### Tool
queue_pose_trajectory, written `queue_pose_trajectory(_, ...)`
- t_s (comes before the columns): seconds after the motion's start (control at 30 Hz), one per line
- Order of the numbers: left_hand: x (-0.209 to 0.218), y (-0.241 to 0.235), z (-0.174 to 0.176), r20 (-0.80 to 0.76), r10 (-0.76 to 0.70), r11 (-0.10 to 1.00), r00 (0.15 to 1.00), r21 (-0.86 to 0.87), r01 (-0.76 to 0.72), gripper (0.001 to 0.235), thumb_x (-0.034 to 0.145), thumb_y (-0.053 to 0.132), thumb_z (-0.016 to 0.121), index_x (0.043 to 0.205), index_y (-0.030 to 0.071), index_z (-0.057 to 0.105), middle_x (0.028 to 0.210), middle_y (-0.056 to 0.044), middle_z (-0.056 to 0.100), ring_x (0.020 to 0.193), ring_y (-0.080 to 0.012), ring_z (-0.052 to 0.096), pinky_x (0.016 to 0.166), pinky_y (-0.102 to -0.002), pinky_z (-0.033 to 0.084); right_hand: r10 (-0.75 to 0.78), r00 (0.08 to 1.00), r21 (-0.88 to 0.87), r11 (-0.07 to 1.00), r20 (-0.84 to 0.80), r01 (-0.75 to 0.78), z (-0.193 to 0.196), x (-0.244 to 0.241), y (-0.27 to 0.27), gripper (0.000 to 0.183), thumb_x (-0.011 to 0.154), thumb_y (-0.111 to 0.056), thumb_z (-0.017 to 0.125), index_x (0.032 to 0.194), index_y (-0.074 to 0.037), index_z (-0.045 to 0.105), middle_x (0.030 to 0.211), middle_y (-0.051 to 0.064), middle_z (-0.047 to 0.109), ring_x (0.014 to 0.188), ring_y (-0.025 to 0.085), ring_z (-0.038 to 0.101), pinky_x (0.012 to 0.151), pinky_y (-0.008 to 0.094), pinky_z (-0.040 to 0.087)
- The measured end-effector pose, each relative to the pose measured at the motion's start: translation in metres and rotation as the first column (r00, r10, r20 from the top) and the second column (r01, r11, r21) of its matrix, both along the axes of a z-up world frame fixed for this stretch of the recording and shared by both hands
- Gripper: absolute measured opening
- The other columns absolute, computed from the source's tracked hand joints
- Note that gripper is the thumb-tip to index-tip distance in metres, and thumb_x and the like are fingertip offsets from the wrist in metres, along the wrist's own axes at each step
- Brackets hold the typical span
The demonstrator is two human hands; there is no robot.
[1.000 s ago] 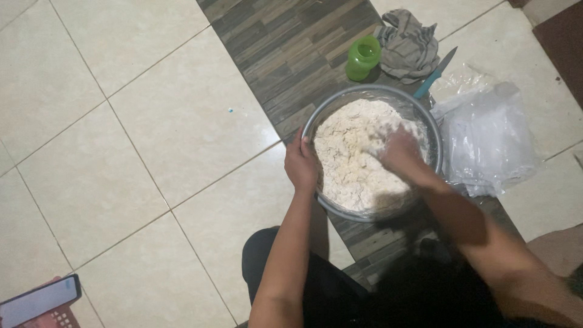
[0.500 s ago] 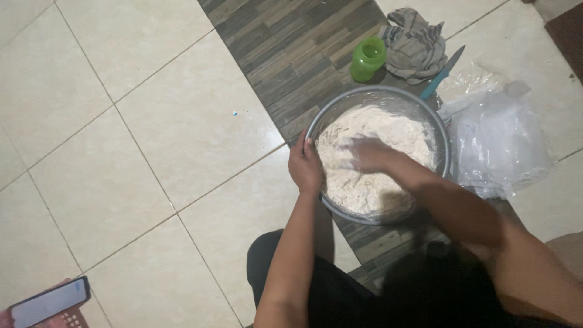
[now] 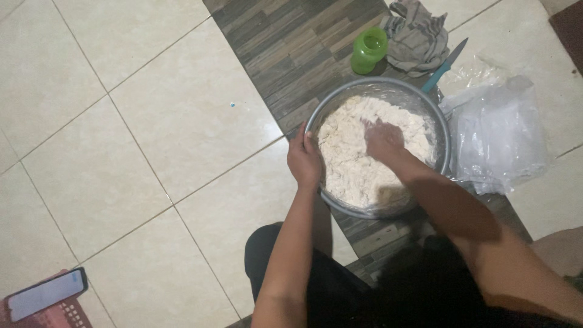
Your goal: The person mixes flour and water in a metal bowl using their right hand. They knead the mixture until it forms a cohesive dough.
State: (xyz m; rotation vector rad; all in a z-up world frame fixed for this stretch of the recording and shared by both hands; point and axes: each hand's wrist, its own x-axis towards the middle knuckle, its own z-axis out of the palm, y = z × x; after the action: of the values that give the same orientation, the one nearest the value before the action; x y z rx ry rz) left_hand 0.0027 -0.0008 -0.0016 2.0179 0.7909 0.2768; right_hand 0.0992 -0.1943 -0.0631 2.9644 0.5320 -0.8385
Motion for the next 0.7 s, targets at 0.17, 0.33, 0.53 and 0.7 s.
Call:
queue_pose_trajectory(0.17,0.000,-0.002,-0.002,0.009,0.020,1.000,1.000,0.002,-0.020,0.033,0.104,0.028,0.054,0.131,0.017,0.071,0.109,-0.018,0.073,0.097,-0.0356,0.070,0.083,-0.042,0.053,-0.262,0.951,-0.026,0.965,-0.163,0.262,-0.028,-0.011,0.013,0.041,0.100,-0.038,0.054,0.114,-0.004,0.073,0.110,0.019,0.077,0.104,0.033,0.075,0.088,0.045,0.059)
queue_pose_trajectory(0.33,0.000,-0.001,0.003,0.026,-0.001,0.999,1.000,0.047,0.000,0.033,0.103,0.025,0.055,0.131,0.017,0.070,0.102,-0.018,0.072,0.091,-0.0353,0.070,0.080,-0.043,0.053,0.019,0.991,0.156,0.987,0.132,-0.040,-0.026,-0.049,-0.033,0.053,0.096,-0.048,0.058,0.109,0.001,0.074,0.120,0.023,0.069,0.127,0.038,0.057,0.116,0.053,0.036)
queue_pose_trajectory(0.53,-0.002,0.001,0.004,0.001,-0.026,1.000,1.000,0.012,0.026,0.033,0.103,0.024,0.055,0.132,0.018,0.070,0.099,-0.018,0.070,0.086,-0.0356,0.069,0.077,-0.043,0.053,-0.304,0.953,0.277,0.915,-0.008,0.295,0.005,0.004,-0.052,0.075,0.093,-0.066,0.064,0.131,-0.001,0.064,0.134,0.032,0.059,0.125,0.046,0.056,0.109,0.049,0.044)
queue_pose_trajectory(0.7,-0.006,-0.002,-0.001,-0.008,-0.026,0.999,1.000,0.034,0.027,0.034,0.104,0.026,0.055,0.133,0.016,0.069,0.103,-0.018,0.071,0.093,-0.0356,0.068,0.083,-0.043,0.052,-0.284,0.940,0.298,0.896,-0.189,0.330,0.013,0.040,0.012,0.083,0.091,-0.072,0.057,0.148,-0.011,0.055,0.133,0.024,0.067,0.122,0.038,0.065,0.106,0.048,0.051)
